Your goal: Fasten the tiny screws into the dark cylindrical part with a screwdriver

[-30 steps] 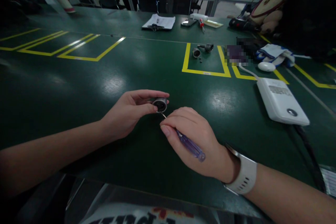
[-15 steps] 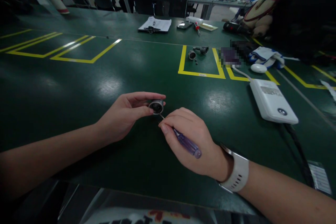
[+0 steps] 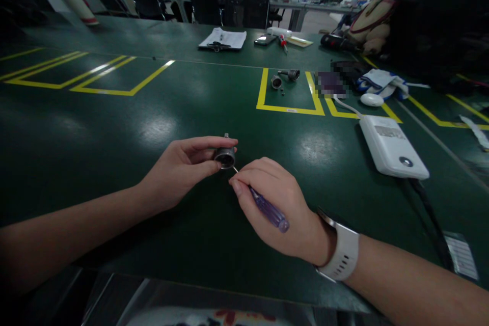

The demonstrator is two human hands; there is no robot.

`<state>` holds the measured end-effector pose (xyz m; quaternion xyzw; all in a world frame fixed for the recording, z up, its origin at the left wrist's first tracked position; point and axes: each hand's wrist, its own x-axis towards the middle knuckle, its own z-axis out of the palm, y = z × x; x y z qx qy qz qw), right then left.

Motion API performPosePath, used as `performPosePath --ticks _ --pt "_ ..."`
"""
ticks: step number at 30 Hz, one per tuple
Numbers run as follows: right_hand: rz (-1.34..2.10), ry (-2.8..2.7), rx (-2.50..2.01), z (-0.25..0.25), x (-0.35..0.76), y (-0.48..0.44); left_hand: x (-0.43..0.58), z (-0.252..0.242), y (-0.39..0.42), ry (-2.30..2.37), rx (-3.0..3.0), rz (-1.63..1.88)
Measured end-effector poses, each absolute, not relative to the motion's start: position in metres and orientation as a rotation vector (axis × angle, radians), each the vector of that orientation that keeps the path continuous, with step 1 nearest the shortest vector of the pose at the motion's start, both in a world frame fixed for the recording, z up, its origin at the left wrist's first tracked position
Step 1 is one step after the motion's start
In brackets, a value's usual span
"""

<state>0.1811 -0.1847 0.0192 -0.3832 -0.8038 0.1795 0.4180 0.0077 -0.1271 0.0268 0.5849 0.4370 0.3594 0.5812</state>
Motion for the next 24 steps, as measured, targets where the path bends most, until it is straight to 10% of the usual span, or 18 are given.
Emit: performPosePath --ticks 24 --pt "0.485 -2.049 -1.017 0.018 0.181 -0.184 0.009 0.014 -0.123 0.971 1.444 0.897"
